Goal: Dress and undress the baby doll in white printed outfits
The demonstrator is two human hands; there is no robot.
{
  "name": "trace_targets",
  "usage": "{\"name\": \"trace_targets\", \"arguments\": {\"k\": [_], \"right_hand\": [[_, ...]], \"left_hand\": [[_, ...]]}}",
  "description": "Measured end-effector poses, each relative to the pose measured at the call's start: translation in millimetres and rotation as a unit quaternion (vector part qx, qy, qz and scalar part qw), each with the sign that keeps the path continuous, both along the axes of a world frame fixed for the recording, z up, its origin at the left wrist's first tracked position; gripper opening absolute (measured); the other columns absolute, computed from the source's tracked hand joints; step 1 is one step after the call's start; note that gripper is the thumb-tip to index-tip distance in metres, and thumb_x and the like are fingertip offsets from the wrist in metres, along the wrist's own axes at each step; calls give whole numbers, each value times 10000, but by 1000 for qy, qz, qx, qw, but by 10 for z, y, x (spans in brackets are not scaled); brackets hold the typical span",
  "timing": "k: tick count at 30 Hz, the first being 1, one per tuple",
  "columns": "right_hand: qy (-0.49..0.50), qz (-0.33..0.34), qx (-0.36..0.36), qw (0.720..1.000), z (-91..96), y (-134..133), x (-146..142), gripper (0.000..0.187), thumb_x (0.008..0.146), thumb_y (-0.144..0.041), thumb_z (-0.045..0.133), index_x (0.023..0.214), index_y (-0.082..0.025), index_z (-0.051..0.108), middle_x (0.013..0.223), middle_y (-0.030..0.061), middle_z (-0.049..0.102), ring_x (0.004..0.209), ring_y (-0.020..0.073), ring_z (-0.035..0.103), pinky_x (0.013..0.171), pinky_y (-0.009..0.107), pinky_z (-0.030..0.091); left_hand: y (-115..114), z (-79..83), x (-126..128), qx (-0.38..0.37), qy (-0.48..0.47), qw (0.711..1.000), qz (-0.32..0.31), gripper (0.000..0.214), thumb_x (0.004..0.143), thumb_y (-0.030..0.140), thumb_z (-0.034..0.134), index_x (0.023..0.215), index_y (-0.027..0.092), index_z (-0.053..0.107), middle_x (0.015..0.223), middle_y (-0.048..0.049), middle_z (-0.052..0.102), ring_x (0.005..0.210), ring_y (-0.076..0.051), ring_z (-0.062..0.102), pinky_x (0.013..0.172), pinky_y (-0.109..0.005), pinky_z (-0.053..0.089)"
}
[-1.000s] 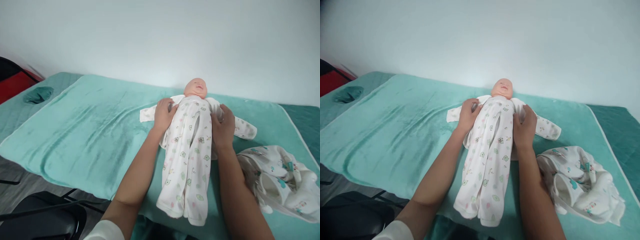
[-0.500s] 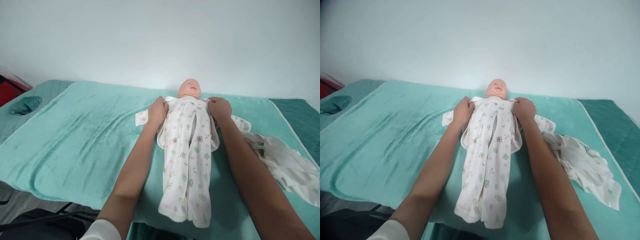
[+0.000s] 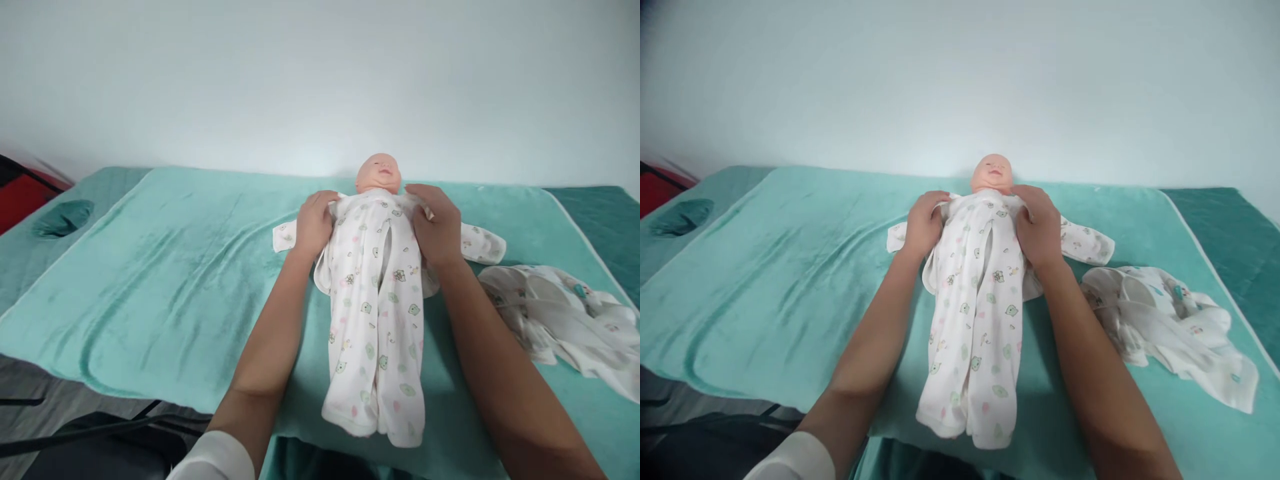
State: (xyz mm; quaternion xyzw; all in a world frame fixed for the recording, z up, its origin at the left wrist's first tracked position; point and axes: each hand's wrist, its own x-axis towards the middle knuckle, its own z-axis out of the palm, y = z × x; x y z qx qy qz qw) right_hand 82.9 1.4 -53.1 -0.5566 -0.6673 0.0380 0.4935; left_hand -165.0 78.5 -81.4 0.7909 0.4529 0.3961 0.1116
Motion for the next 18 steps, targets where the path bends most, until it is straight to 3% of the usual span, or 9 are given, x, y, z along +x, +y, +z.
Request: {"name": "trace_targets", "arguments": {"k": [5, 9, 12, 15, 18], "right_hand": [[56, 24, -26, 998, 109, -99, -154, 347, 942, -304, 492, 1232, -254, 676, 1285, 66, 686, 1222, 246, 624, 1098, 453, 481], [101, 63, -113, 986, 16, -30, -110, 381, 952, -415, 555, 1283, -264, 669, 1345, 46, 672, 1256, 252, 605, 1116, 471, 459], [125, 31, -144, 981, -33, -6, -13, 395, 935, -433, 582, 1268, -244, 681, 1351, 49, 670, 1261, 258, 600, 1133, 484, 435], [111, 4, -132, 985, 55, -33, -35, 378, 930, -424, 580, 1238, -231, 686, 1323, 64, 682, 1234, 265, 614, 1115, 491, 447], [38, 51, -89, 994, 268, -6, -316, 358, 945, -369, 562, 1270, -249, 654, 1348, 60, 664, 1271, 261, 593, 1122, 468, 446]], "left_hand": [[-90, 65, 69, -58, 88, 994, 34, 416, 911, 107, 378, 1215, 232, 633, 1288, -74, 687, 1197, -260, 603, 1037, -415, 459], [-84, 68, 49, -63, 116, 990, 54, 458, 922, 109, 357, 1252, 261, 636, 1314, -57, 681, 1194, -268, 609, 1003, -419, 469], [-19, 28, -19, -80, 97, 989, 82, 446, 929, 124, 363, 1196, 293, 678, 1271, -28, 706, 1178, -255, 634, 965, -392, 485], [32, 2, -78, -110, 77, 984, 114, 394, 956, 195, 387, 1138, 317, 714, 1209, -17, 734, 1132, -254, 663, 920, -378, 497], [20, 17, -88, -121, 77, 983, 118, 383, 961, 219, 401, 1141, 320, 723, 1194, -24, 739, 1114, -257, 672, 904, -378, 495]]}}
